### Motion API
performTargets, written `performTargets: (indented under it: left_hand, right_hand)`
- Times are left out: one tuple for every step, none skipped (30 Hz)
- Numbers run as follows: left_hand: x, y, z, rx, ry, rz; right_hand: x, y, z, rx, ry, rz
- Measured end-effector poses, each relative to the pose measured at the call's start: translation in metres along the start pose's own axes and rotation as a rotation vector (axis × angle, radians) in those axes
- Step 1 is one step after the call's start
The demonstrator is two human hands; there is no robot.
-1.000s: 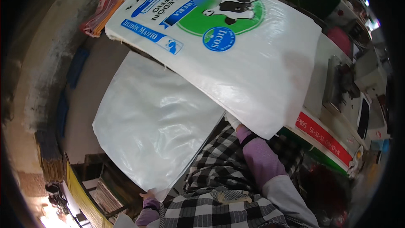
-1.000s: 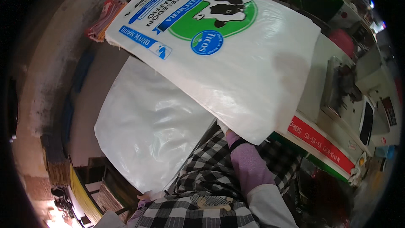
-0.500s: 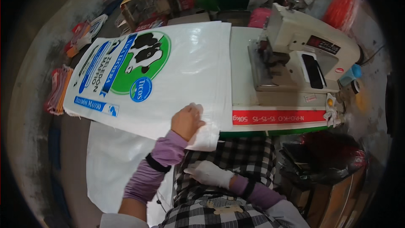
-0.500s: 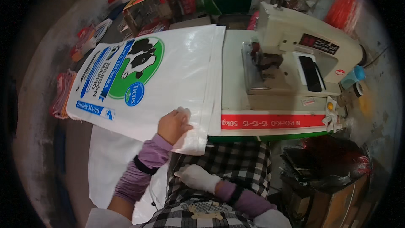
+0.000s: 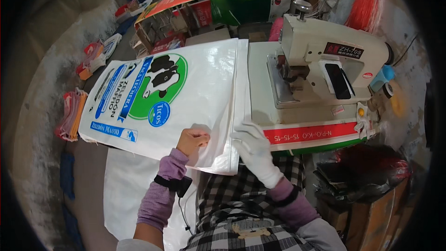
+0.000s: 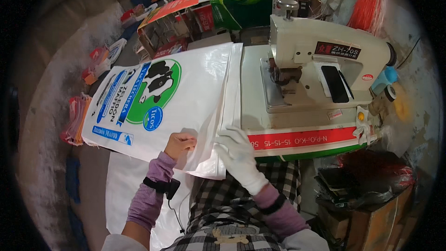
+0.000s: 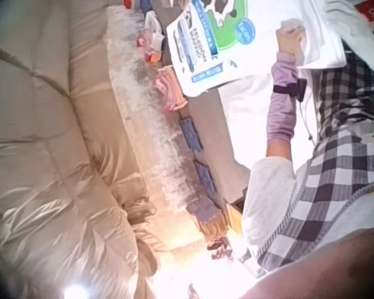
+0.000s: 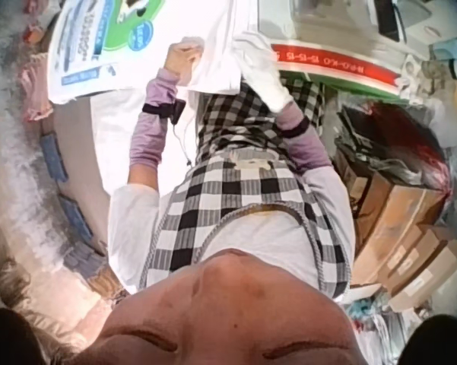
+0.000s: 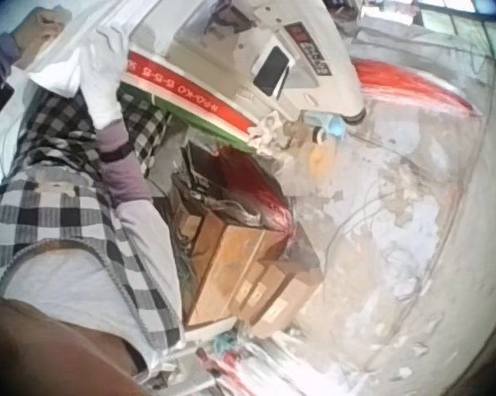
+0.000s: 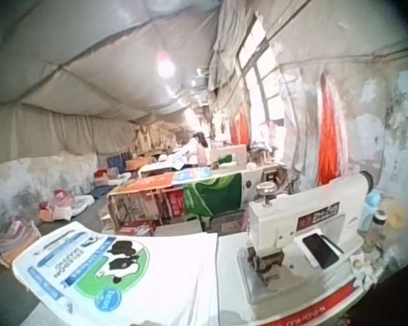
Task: Sewing the edges of large plastic-woven sacks using an industrial sewing machine.
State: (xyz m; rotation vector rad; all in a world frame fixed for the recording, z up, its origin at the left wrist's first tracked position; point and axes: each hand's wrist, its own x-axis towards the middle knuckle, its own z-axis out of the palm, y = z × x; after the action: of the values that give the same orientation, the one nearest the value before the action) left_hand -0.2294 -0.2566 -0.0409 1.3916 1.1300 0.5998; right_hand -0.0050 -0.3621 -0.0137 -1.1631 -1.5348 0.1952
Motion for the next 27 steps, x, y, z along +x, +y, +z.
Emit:
performTargets:
  left_hand:
    - [-0.002,-0.004,-0.003,-0.104,0.016,-0.013]
    - [-0.002,-0.005,-0.003,-0.091,0.010,-0.006]
    - [-0.008,-0.003,-0.008,-0.109,0.043,0.037]
    - [-0.014,-0.002,-0.012,-0.126,0.076,0.080]
    - [-0.018,0.002,-0.006,-0.088,0.178,0.099]
    - [-0.022,0.006,-0.005,-0.079,0.176,0.101]
    - [-0.024,0.010,-0.006,-0.080,0.287,0.102]
    - [-0.027,0.012,-0.004,-0.084,0.395,0.099]
    - [-0.032,0.013,-0.007,-0.117,0.288,0.034]
    - [-0.037,0.014,-0.006,-0.113,0.285,0.031]
    - [-0.046,0.021,-0.001,0.205,0.177,0.102]
    - [-0.060,0.031,0.003,0.522,0.062,0.163]
    - [-0.076,0.063,0.009,0.594,-0.032,0.109]
    - [-0.090,0.055,-0.004,0.868,-0.055,0.179]
    - [-0.105,0.037,-0.015,1.132,-0.093,0.257]
    - [-0.132,0.046,-0.010,1.054,-0.150,0.216]
    - [-0.158,0.043,-0.008,1.220,-0.121,0.304]
    - [-0.186,0.030,-0.009,1.099,-0.068,0.118]
    - [-0.212,0.027,-0.012,1.039,0.073,0.282]
    - [-0.237,0.041,-0.012,1.163,0.052,0.220]
    - [-0.253,0.053,-0.010,1.059,0.105,0.285]
    - [-0.270,0.051,-0.016,0.988,0.142,0.350]
    - [-0.283,0.059,-0.018,1.002,0.174,0.379]
    - [-0.294,0.065,-0.018,0.961,0.211,0.369]
    - [-0.305,0.069,-0.017,0.958,0.277,0.263]
    - [-0.312,0.073,-0.018,0.949,0.338,0.163]
    - [-0.313,0.072,-0.022,0.944,0.350,0.157]
  right_hand:
    - [0.004,0.000,0.010,0.005,0.014,-0.007]
    - [0.005,0.002,0.021,-0.059,-0.081,-0.063]
    - [0.010,-0.006,0.031,-0.132,-0.183,-0.136]
    - [0.013,-0.018,0.037,-0.141,-0.173,-0.153]
    - [0.011,-0.021,0.040,-0.044,-0.298,-0.189]
    - [0.006,-0.023,0.043,0.061,-0.427,-0.222]
    - [0.002,-0.018,0.050,0.063,-0.419,-0.222]
    - [-0.006,-0.009,0.059,-0.008,-0.564,-0.176]
    - [-0.012,-0.009,0.064,-0.080,-0.711,-0.130]
    - [-0.021,-0.011,0.069,-0.077,-0.708,-0.125]
    - [-0.029,-0.019,0.072,-0.030,-0.686,-0.156]
    - [-0.037,-0.029,0.076,0.026,-0.666,-0.179]
    - [-0.034,-0.057,0.065,0.337,-0.713,0.230]
    - [-0.036,-0.067,0.068,0.367,-0.916,0.038]
    - [-0.049,-0.083,0.068,0.408,-0.693,-0.227]
    - [-0.057,-0.090,0.070,0.470,-0.858,-0.196]
    - [-0.059,-0.091,0.068,0.492,-0.898,-0.332]
    - [-0.059,-0.092,0.064,0.512,-0.932,-0.471]
    - [-0.054,-0.092,0.063,0.675,-0.923,-0.386]
    - [-0.046,-0.076,0.077,0.218,-1.176,-0.513]
    - [-0.056,-0.032,0.081,0.646,-0.901,0.006]
    - [-0.068,-0.026,0.093,0.659,-0.899,0.004]
    - [0.005,0.035,0.070,0.559,-0.658,0.188]
    - [0.058,0.105,0.025,0.448,-0.417,0.359]
    - [0.052,0.118,0.033,0.341,-0.182,0.520]
    - [0.053,0.135,0.022,-0.042,-0.073,0.283]
    - [0.057,0.140,0.016,-0.411,0.039,0.034]
